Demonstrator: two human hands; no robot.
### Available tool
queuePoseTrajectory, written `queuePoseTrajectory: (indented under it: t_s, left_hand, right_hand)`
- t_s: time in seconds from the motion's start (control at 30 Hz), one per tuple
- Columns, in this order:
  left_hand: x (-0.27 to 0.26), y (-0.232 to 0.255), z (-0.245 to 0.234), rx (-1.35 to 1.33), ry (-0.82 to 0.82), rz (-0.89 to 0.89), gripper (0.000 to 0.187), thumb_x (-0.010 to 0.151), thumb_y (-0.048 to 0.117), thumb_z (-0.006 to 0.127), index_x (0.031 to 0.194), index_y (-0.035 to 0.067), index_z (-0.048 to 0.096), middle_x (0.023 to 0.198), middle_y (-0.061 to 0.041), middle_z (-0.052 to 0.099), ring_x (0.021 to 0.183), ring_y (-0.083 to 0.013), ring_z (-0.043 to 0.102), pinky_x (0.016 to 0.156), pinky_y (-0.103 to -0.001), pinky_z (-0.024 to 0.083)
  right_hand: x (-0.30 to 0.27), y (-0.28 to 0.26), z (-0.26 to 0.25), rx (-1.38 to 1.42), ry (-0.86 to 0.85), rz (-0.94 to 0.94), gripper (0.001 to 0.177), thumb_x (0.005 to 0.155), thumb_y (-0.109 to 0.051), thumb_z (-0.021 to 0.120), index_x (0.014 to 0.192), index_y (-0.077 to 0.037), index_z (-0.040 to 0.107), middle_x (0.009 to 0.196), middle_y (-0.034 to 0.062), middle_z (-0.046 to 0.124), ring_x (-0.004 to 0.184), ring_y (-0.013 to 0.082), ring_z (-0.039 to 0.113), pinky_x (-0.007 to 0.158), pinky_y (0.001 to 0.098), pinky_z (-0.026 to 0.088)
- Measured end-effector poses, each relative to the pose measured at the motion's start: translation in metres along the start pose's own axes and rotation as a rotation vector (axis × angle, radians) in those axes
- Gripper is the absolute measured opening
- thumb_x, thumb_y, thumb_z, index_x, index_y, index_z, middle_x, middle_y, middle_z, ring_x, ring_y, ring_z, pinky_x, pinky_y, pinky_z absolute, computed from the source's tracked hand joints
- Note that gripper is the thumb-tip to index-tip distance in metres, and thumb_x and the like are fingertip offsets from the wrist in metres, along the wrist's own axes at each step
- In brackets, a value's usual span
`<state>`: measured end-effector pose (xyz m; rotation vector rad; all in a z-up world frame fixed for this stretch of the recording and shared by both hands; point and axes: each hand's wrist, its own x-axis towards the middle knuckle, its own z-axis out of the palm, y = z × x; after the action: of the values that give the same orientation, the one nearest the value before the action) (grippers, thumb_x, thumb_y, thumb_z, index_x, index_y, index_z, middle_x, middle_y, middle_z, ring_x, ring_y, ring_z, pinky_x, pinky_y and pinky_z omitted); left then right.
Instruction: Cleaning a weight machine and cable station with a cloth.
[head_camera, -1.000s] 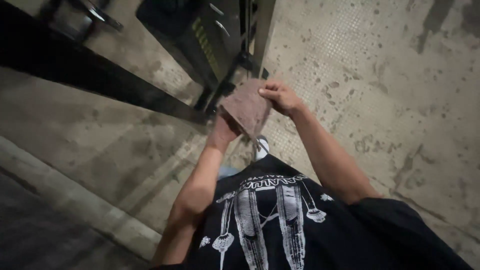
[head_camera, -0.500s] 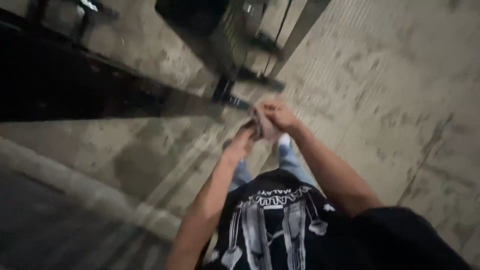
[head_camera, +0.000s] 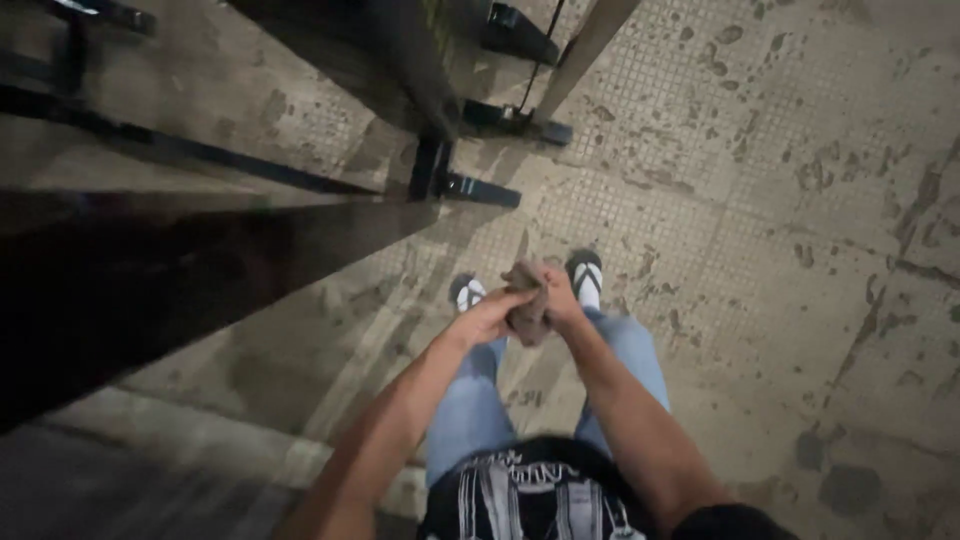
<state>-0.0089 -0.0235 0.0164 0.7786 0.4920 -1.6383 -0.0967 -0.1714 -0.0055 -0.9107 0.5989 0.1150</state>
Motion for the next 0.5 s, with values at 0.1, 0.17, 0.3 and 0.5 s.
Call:
queuePoseTrajectory:
  t_s: [0.1, 0.17, 0.3, 0.5]
  left_hand:
    - [0.051, 0.002, -0.044, 0.102, 0.025, 0.043, 0.037, 0.091, 0.018, 0.073, 0.125, 0.005, 0.066, 0.112, -0.012, 0.075, 0.098, -0.0258, 0.074, 0.080, -0.043, 0.061]
    - [0.088, 0.009, -0.085, 0.205, 0.055, 0.106, 0.037, 0.089, 0.012, 0.074, 0.124, 0.001, 0.069, 0.108, -0.016, 0.075, 0.092, -0.0281, 0.074, 0.073, -0.043, 0.060]
    - [0.151, 0.059, -0.140, 0.458, 0.326, 0.260, 0.036, 0.095, 0.026, 0.066, 0.126, 0.008, 0.071, 0.118, -0.006, 0.072, 0.108, -0.0161, 0.065, 0.089, -0.033, 0.050]
    - [0.253, 0.147, -0.217, 0.737, 0.427, 0.934, 0.049, 0.093, 0.025, 0.065, 0.140, 0.012, 0.059, 0.129, -0.006, 0.066, 0.117, -0.0183, 0.063, 0.097, -0.036, 0.050]
  right_hand:
    - [0.036, 0.031, -0.039, -0.074, 0.020, 0.025, 0.030, 0.097, -0.016, 0.067, 0.119, 0.003, 0.073, 0.110, 0.0119, 0.075, 0.093, 0.0177, 0.070, 0.081, 0.0327, 0.059]
    - [0.069, 0.048, -0.070, -0.190, 0.053, 0.031, 0.031, 0.100, -0.016, 0.067, 0.120, 0.006, 0.075, 0.107, 0.0147, 0.074, 0.090, 0.0185, 0.068, 0.078, 0.0331, 0.056]
    - [0.151, 0.040, -0.113, -0.317, 0.077, 0.033, 0.039, 0.097, -0.020, 0.067, 0.130, 0.001, 0.066, 0.115, 0.0112, 0.076, 0.089, 0.0200, 0.066, 0.078, 0.0341, 0.054]
    - [0.286, 0.077, -0.207, -0.327, 0.004, 0.079, 0.046, 0.101, -0.027, 0.066, 0.137, 0.000, 0.061, 0.124, 0.0091, 0.075, 0.109, 0.0164, 0.074, 0.093, 0.0324, 0.059]
